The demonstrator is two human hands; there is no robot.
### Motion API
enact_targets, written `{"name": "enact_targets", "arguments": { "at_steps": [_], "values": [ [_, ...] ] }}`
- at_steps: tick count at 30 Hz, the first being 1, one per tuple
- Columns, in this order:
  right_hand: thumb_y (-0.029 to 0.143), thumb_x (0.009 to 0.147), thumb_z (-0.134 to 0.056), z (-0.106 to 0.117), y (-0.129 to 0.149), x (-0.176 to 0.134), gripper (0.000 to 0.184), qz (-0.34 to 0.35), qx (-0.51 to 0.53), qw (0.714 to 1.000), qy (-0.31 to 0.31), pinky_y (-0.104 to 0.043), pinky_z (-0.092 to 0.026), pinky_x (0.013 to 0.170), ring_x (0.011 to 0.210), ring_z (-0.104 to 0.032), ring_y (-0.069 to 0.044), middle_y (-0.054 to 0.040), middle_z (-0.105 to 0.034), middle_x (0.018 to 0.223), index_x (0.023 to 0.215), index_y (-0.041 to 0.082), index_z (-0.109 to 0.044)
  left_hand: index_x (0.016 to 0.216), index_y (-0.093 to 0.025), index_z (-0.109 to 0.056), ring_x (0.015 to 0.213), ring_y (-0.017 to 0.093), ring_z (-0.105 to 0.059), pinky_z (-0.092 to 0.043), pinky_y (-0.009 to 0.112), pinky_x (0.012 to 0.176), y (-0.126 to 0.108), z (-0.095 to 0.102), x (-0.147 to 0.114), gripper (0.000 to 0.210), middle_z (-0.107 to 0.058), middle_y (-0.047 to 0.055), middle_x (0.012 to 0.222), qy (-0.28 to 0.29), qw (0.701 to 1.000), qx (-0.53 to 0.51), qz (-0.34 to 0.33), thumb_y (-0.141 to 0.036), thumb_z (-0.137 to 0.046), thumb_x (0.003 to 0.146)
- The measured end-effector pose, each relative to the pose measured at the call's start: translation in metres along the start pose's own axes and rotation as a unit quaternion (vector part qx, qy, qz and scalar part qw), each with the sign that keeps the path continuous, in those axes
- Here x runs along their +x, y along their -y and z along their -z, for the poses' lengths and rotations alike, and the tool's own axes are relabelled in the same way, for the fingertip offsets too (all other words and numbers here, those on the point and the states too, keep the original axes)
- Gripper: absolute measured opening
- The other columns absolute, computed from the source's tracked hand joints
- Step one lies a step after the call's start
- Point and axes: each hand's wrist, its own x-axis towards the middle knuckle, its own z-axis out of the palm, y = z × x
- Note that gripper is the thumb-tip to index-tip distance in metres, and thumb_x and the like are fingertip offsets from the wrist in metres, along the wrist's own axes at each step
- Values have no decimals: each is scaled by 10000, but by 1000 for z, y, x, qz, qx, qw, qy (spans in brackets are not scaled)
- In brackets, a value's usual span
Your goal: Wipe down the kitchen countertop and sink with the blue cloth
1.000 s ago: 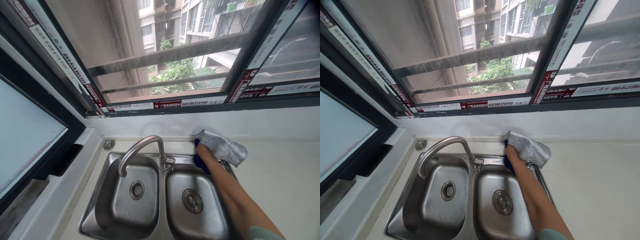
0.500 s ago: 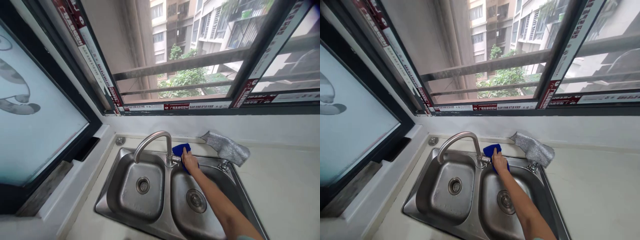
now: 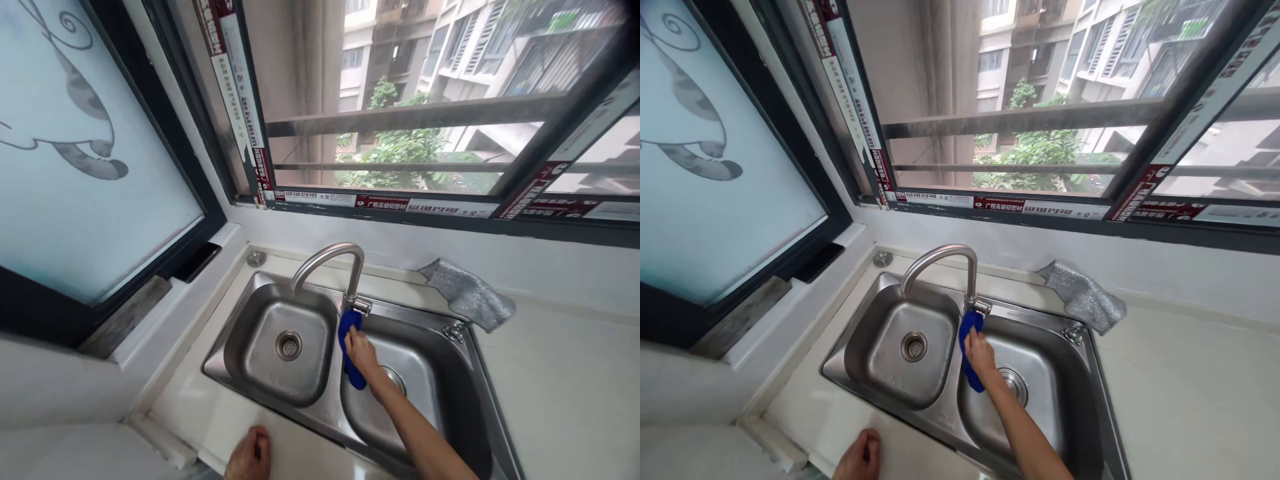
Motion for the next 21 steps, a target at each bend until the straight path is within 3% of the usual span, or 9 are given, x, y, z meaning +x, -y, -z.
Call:
{"name": "enact_targets", "arguments": {
  "at_steps": [7, 14, 18, 21],
  "values": [
    [287, 1021, -377, 8, 15, -48, 472, 130, -22, 988, 78, -318, -507, 855, 937, -671, -227, -132, -642, 1168, 1490, 254, -415, 910, -261, -712, 769, 156, -667, -358, 251, 637, -21, 25, -5, 261, -735, -6, 804, 22, 999, 22, -27, -222, -460, 967],
    [259, 980, -409, 28, 31, -118, 454, 246, -41, 953, 172, -310, -501, 854, 955, -678, -246, -142, -673, 1139, 1420, 236, -516, 950, -229, -715, 768, 175, -651, -329, 275, 634, -23, 25, -10, 267, -733, 40, 814, -8, 998, 33, -56, -221, -448, 965],
    [267, 944, -448, 39, 31, -145, 482, 280, -20, 938, 203, -323, -497, 893, 985, -675, -255, -137, -690, 1135, 1418, 245, -535, 951, -228, -715, 752, 173, -644, -315, 281, 620, -22, 27, -10, 272, -732, 38, 806, -15, 997, 23, -79, -223, -444, 967],
    [258, 906, -465, 56, 11, -154, 430, 276, 13, 937, 215, -351, -495, 937, 1010, -670, -263, -122, -713, 1098, 1290, 228, -656, 963, -223, -719, 728, 173, -637, -302, 283, 602, -22, 29, -10, 283, -729, 51, 800, -20, 996, 29, -83, -233, -437, 970]
  ]
}}
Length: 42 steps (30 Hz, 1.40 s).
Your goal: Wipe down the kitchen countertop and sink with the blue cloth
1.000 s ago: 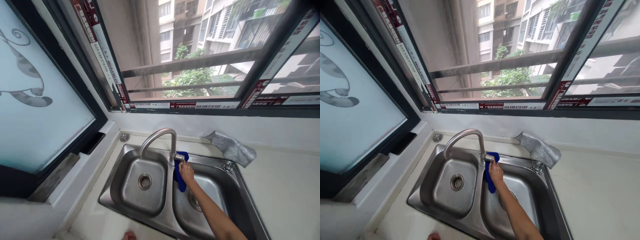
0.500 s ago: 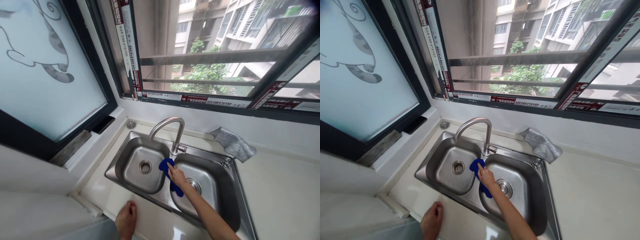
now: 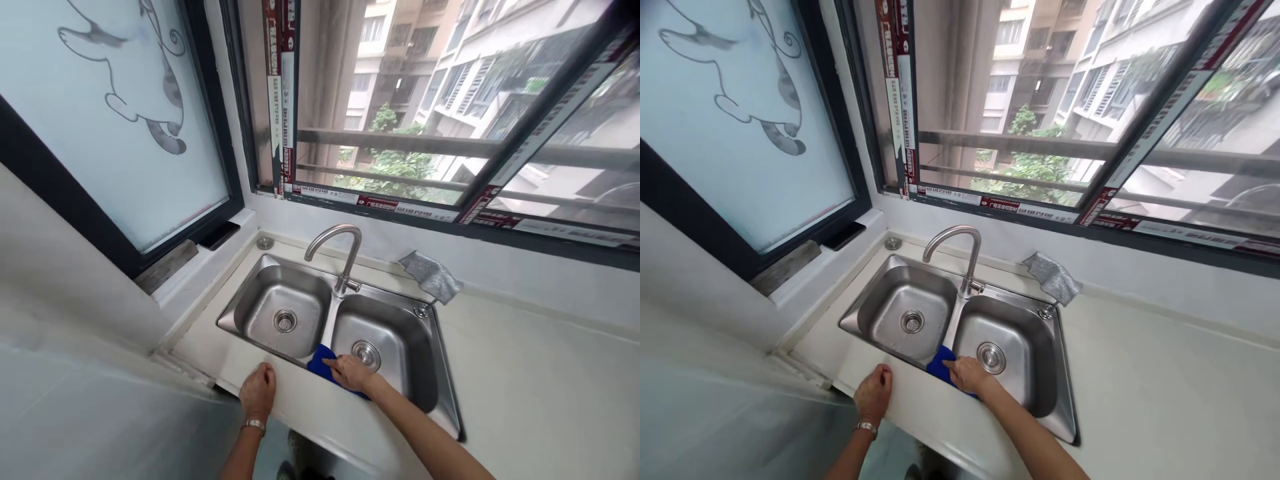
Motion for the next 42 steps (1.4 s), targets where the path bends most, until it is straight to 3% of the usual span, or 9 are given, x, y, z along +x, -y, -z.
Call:
{"name": "enact_targets", "arguments": {
  "at_steps": [4, 7, 12, 17, 24, 29, 33, 37, 42],
  "values": [
    [292, 912, -419, 22, -31, -62, 405, -18, 60, 998, -29, -348, -489, 992, 1084, -646, -237, -69, -705, 1161, 1180, 216, -712, 964, -210, -719, 734, 187, -637, -293, 286, 597, 1, 2, -1, 313, -731, 73, 815, -6, 1000, -11, -11, -240, -408, 975],
    [406, 993, -266, 37, -57, -132, 530, -92, 119, 979, -138, -395, -476, 1037, 1168, -606, -238, -94, -642, 1288, 1309, 175, -622, 957, -216, -720, 712, 186, -627, -289, 282, 591, 2, 1, 0, 331, -727, 68, 801, -16, 1000, -14, -22, -238, -390, 973],
    [610, 905, -505, 52, -75, -249, 530, -219, 233, 828, -460, -447, -397, 1131, 1258, -541, -281, -81, -622, 1318, 1243, 226, -645, 985, -223, -728, 685, 189, -608, -289, 272, 576, 4, -4, 3, 358, -707, 63, 770, -35, 999, -3, -38, -270, -374, 972],
    [613, 890, -544, 56, -68, -310, 512, -279, 166, 780, -536, -429, -477, 1060, 1182, -590, -285, -64, -635, 1284, 1251, 261, -630, 1027, -242, -719, 706, 216, -624, -245, 286, 555, -1, -1, 5, 384, -722, 72, 796, -17, 1000, -8, 0, -331, -349, 979],
    [523, 953, -458, 22, -84, -327, 428, -214, 26, 837, -503, -398, -544, 933, 1049, -642, -258, -84, -656, 1166, 1268, 261, -583, 1089, -237, -695, 732, 227, -652, -279, 286, 558, -4, 10, 5, 395, -756, 75, 914, 22, 999, -29, 0, -345, -333, 974],
    [520, 950, -474, 16, -110, -327, 431, -214, 51, 831, -511, -382, -531, 942, 1087, -621, -248, -67, -637, 1206, 1302, 286, -561, 1101, -240, -700, 681, 234, -652, -328, 284, 558, -7, 10, 6, 406, -742, 74, 822, 18, 999, -8, 31, -373, -342, 964],
    [561, 924, -399, 13, -160, -314, 574, -308, 82, 801, -507, -478, -501, 1004, 1150, -597, -299, -121, -596, 1260, 1379, 228, -506, 1117, -250, -701, 634, 238, -645, -376, 296, 572, -9, 13, 12, 417, -741, 73, 801, 51, 997, -33, 57, -409, -352, 953],
    [509, 927, -319, -6, -206, -289, 657, -467, -14, 783, -411, -635, -464, 952, 1255, -499, -431, -239, -435, 1430, 1474, 160, -421, 1081, -251, -710, 652, 250, -654, -389, 297, 580, -9, 18, 15, 414, -749, 78, 811, 63, 994, -57, 67, -419, -359, 941],
    [414, 970, -287, -25, -215, -247, 609, -417, -134, 823, -361, -569, -292, 1138, 1443, -264, -378, -207, -340, 1537, 1482, 104, -401, 1081, -255, -706, 619, 232, -630, -408, 281, 568, -16, 14, -5, 408, -724, 38, 751, 51, 988, -111, 98, -425, -370, 923]
  ]
}}
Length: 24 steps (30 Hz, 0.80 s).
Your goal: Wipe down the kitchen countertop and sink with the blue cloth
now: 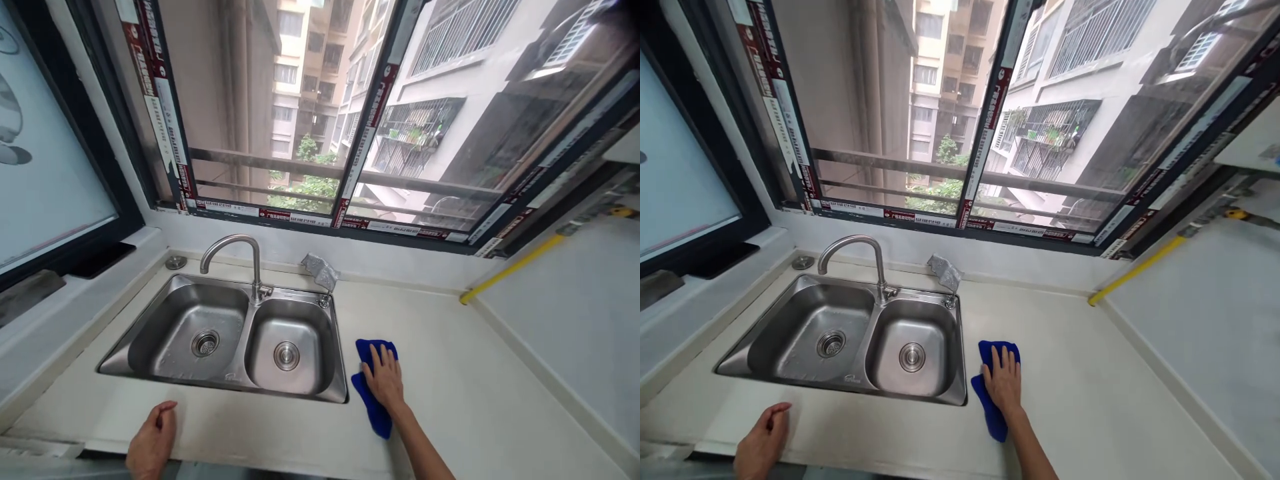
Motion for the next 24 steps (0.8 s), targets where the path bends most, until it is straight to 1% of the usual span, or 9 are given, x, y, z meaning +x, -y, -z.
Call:
{"name": "enact_targets", "arguments": {
  "at_steps": [4, 6, 10, 12, 13, 16, 19, 22, 24],
  "values": [
    [375, 977, -284, -7, 13, -13, 629, 25, -26, 999, 27, -576, -235, 1169, 1460, -230, -367, -240, -324, 1542, 1503, 35, -341, 1092, -257, -696, 667, 224, -635, -415, 277, 606, -7, -16, -26, 410, -694, 5, 696, 34, 999, -30, -21, -424, -362, 923],
    [379, 984, -290, -5, 10, -35, 634, 79, -16, 996, 37, -567, -230, 1180, 1473, -202, -354, -221, -274, 1572, 1527, 53, -305, 1071, -250, -708, 745, 227, -645, -418, 280, 640, -13, -24, -34, 394, -708, 15, 741, 39, 998, -35, -29, -406, -381, 918],
    [384, 995, -351, 5, -3, -95, 672, 224, 20, 973, 57, -548, -258, 1187, 1485, -183, -303, -102, -200, 1618, 1598, 235, -93, 1056, -237, -732, 765, 235, -619, -400, 297, 648, -24, -37, -40, 385, -703, 40, 770, -15, 1000, -7, -1, -376, -401, 915],
    [391, 992, -395, 11, -8, -110, 702, 270, 29, 960, 72, -562, -283, 1174, 1479, -203, -314, -87, -202, 1617, 1597, 279, -58, 1055, -227, -743, 759, 242, -600, -389, 309, 654, -26, -43, -41, 406, -673, 58, 733, -48, 998, 26, -4, -365, -385, 921],
    [390, 990, -410, 13, -8, -109, 707, 285, 33, 955, 78, -569, -289, 1169, 1475, -212, -322, -86, -202, 1616, 1596, 287, -60, 1044, -223, -748, 763, 246, -593, -383, 314, 661, -26, -47, -42, 415, -657, 64, 712, -64, 997, 45, -13, -360, -375, 923],
    [387, 996, -422, 15, -1, -74, 683, 306, 48, 946, 93, -558, -282, 1176, 1476, -212, -323, -78, -179, 1623, 1594, 281, -109, 983, -219, -758, 765, 250, -580, -363, 328, 666, -24, -58, -44, 426, -638, 69, 678, -135, 987, 80, -44, -361, -361, 923],
    [380, 1019, -380, 3, 6, -8, 631, 309, 54, 946, 78, -527, -262, 1192, 1485, -188, -299, -78, -150, 1631, 1590, 245, -150, 916, -222, -756, 725, 246, -567, -344, 330, 640, -22, -65, -43, 400, -628, 64, 651, -205, 974, 89, -45, -363, -382, 906],
    [404, 1028, -335, -21, 2, 60, 615, 297, 46, 952, 60, -506, -242, 1201, 1488, -182, -279, -85, -160, 1630, 1587, 210, -166, 871, -226, -744, 707, 234, -567, -362, 331, 660, -22, -67, -41, 358, -637, 54, 652, -211, 973, 83, -44, -346, -407, 884],
    [409, 1030, -283, -39, -5, 101, 608, 265, 26, 963, 50, -493, -225, 1206, 1490, -172, -268, -102, -172, 1627, 1582, 169, -191, 862, -225, -739, 720, 232, -578, -384, 336, 696, -22, -66, -42, 340, -647, 50, 663, -207, 974, 77, -43, -332, -416, 875]
  ]
}}
